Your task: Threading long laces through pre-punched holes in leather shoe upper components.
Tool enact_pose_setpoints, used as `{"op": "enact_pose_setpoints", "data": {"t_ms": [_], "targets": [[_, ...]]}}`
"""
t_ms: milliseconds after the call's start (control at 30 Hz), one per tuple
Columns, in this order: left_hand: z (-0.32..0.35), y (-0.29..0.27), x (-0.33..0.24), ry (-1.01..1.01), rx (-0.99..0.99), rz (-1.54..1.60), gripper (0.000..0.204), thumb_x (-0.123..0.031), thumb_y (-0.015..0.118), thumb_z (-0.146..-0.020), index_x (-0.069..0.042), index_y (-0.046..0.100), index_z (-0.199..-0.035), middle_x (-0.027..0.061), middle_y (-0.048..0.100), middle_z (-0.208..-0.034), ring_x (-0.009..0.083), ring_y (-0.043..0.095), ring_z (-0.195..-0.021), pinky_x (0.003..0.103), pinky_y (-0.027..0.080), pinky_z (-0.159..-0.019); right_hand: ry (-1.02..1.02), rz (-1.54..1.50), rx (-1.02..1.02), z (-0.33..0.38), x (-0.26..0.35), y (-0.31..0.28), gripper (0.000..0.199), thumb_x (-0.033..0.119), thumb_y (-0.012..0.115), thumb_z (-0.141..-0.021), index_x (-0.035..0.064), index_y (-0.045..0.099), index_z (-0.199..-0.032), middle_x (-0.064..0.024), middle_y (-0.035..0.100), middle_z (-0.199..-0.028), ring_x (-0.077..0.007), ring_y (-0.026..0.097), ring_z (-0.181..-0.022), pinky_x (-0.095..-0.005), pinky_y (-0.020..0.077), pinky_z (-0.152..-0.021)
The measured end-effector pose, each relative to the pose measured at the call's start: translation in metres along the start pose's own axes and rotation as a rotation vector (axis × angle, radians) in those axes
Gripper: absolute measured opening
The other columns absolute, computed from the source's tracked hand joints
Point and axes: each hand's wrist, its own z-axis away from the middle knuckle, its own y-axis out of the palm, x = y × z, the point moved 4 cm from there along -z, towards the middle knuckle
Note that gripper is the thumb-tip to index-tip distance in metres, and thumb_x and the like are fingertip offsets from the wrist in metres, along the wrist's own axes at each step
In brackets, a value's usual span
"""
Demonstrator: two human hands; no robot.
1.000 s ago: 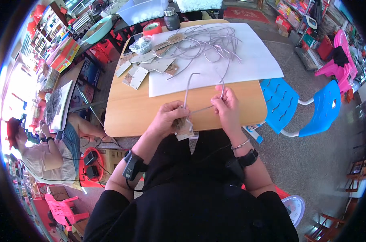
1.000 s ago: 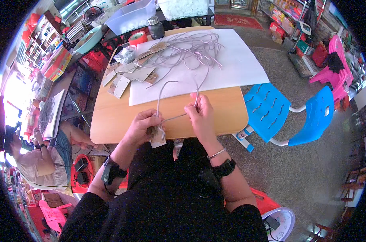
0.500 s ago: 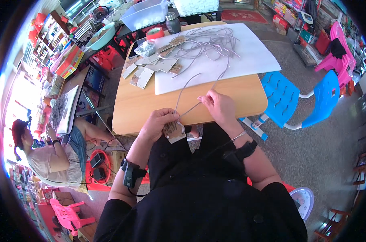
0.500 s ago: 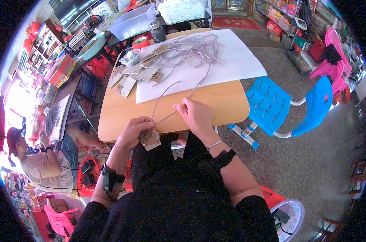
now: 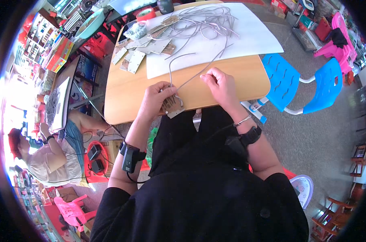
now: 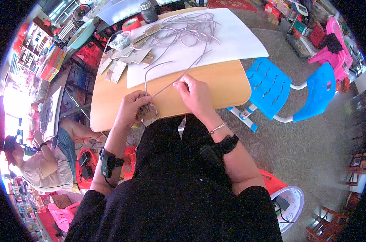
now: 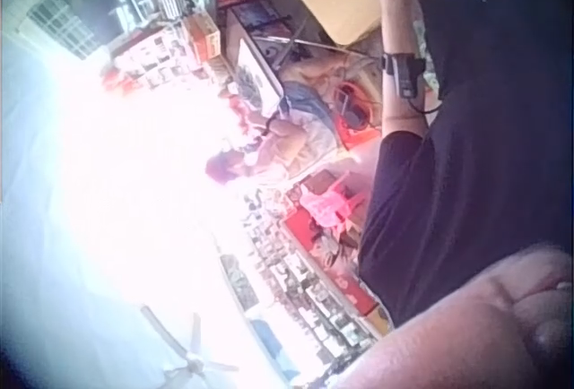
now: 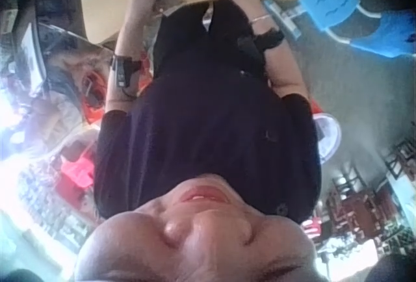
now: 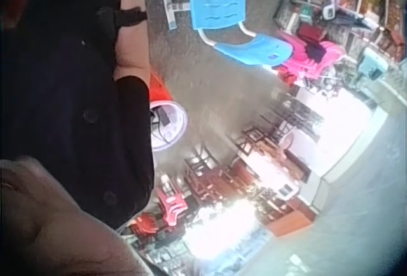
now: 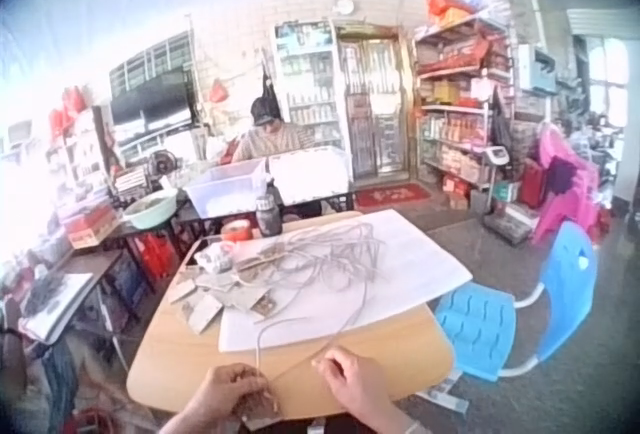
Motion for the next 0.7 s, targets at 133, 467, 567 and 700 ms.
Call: {"op": "enact_pose_setpoints", "data": {"t_ms": [133, 467, 567, 700], "targets": [[0.0022, 0.0001, -0.0056, -0.004, -0.052, -0.069, 0.016, -0.014, 0.065, -0.085, 0.001, 0.063, -0.089, 0.002, 0.062, -0.073, 0.0069, 0.057, -0.062, 0.022, 0.046, -0.056, -0.025, -0.011, -0.016, 0.0016, -0.001, 0.0008, 0.024, 0.024, 0.065, -0.084, 0.003, 0.057, -0.074, -0.007, 0.048, -0.051, -0.0156, 0.047, -0.044, -0.0311, 0.0369, -0.045], [0.0008, -0.0029, -0.0042, -0.023, -0.03, -0.032, 0.013, -0.011, 0.062, -0.086, 0.001, 0.061, -0.092, 0.0029, 0.063, -0.075, 0.0091, 0.06, -0.062, 0.023, 0.049, -0.057, -0.012, -0.058, -0.003, -0.0001, -0.0012, 0.0011, 0.025, 0.023, 0.064, -0.086, 0.0019, 0.056, -0.073, -0.0056, 0.046, -0.05, -0.0127, 0.043, -0.044, -0.0302, 0.0343, -0.044], [0.0001, -0.0041, 0.0002, -0.065, -0.004, -0.039, 0.014, -0.012, 0.062, -0.086, 0.0, 0.061, -0.093, 0.0028, 0.063, -0.076, 0.009, 0.06, -0.062, 0.022, 0.049, -0.057, -0.014, -0.073, -0.02, -0.0001, -0.0015, 0.0003, 0.024, 0.021, 0.064, -0.086, 0.0012, 0.056, -0.074, -0.0045, 0.047, -0.05, -0.0105, 0.041, -0.045, -0.029, 0.0336, -0.044], [0.0024, -0.0036, -0.0007, -0.046, -0.019, 0.004, 0.015, -0.013, 0.063, -0.086, 0.0, 0.061, -0.095, 0.0028, 0.063, -0.076, 0.0088, 0.06, -0.062, 0.022, 0.048, -0.056, 0.009, -0.075, 0.002, 0.0008, -0.0029, 0.0011, 0.024, 0.02, 0.065, -0.086, 0.0009, 0.056, -0.073, -0.0029, 0.045, -0.05, -0.0085, 0.04, -0.046, -0.0278, 0.033, -0.044]]}}
